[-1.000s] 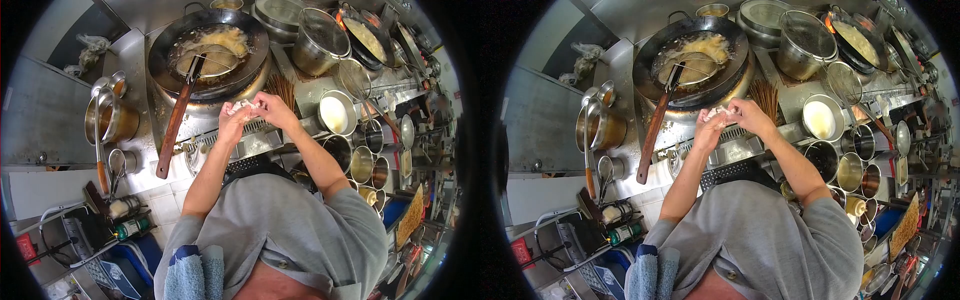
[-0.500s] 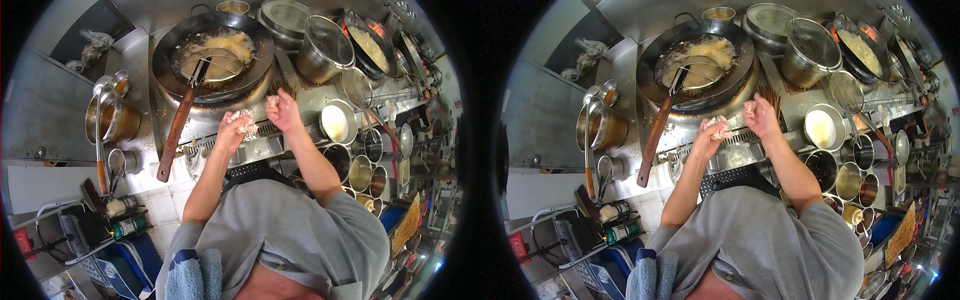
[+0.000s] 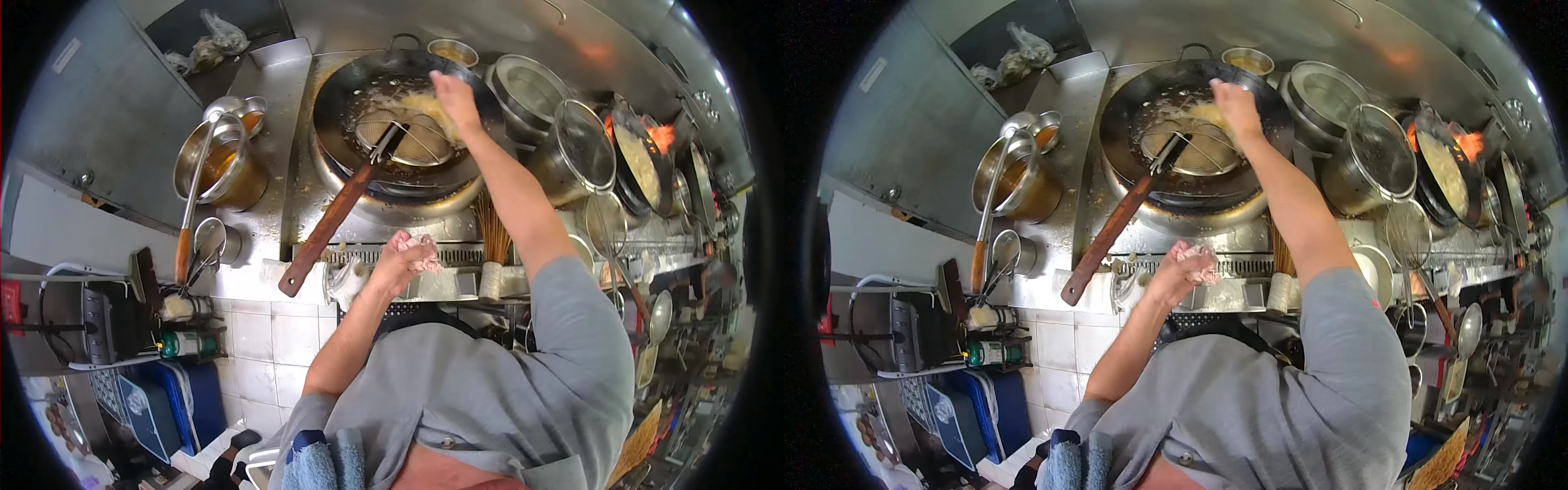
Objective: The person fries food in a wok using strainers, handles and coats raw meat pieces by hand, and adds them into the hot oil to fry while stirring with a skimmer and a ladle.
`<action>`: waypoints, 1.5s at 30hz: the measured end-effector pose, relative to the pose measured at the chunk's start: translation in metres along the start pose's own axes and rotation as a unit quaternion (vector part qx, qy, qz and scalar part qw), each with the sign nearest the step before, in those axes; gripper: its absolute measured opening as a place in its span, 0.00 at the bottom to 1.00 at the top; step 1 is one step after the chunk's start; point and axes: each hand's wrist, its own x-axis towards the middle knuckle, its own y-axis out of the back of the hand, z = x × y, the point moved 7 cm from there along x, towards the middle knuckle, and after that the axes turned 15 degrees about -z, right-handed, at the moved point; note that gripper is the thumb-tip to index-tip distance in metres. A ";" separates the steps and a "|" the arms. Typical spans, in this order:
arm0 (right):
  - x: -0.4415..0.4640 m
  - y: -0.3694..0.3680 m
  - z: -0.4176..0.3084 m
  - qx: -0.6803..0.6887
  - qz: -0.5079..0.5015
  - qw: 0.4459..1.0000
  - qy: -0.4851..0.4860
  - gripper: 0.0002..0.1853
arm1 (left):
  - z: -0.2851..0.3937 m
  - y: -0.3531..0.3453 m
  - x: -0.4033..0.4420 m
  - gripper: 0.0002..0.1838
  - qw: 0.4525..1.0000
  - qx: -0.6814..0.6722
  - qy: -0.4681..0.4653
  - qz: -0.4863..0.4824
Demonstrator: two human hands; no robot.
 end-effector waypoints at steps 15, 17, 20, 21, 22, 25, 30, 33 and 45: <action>-0.174 0.087 -0.082 0.402 -0.178 0.897 0.054 0.14 | 0.009 -0.009 0.011 0.27 0.997 -0.073 -0.026 -0.020; -0.245 0.060 -0.065 0.371 -0.182 0.907 -0.084 0.15 | 0.012 -0.018 0.021 0.27 0.992 -0.102 -0.038 -0.056; -0.280 0.022 -0.075 0.271 -0.153 0.947 -0.083 0.20 | 0.008 -0.026 0.037 0.24 0.992 -0.108 -0.024 -0.063; -0.279 0.016 -0.070 0.248 -0.144 0.955 -0.074 0.18 | 0.001 -0.022 0.045 0.24 0.990 -0.100 -0.016 -0.097; -0.276 0.008 -0.060 0.223 -0.136 0.963 -0.065 0.16 | -0.002 -0.022 0.048 0.24 0.993 -0.086 -0.017 -0.085; -0.276 0.010 -0.047 0.201 -0.116 0.972 -0.047 0.10 | -0.009 -0.020 0.053 0.25 0.995 -0.087 -0.016 -0.055; -0.281 0.013 -0.006 0.368 -0.118 0.917 -0.101 0.09 | -0.006 -0.024 0.050 0.27 0.993 -0.104 -0.043 -0.024; -0.291 -0.027 0.009 0.626 -0.069 0.768 -0.119 0.10 | -0.005 -0.013 0.049 0.26 0.990 -0.134 -0.052 -0.011; -0.288 -0.015 0.014 0.546 -0.116 0.814 -0.158 0.07 | 0.000 0.039 0.053 0.27 0.986 -0.150 -0.059 0.033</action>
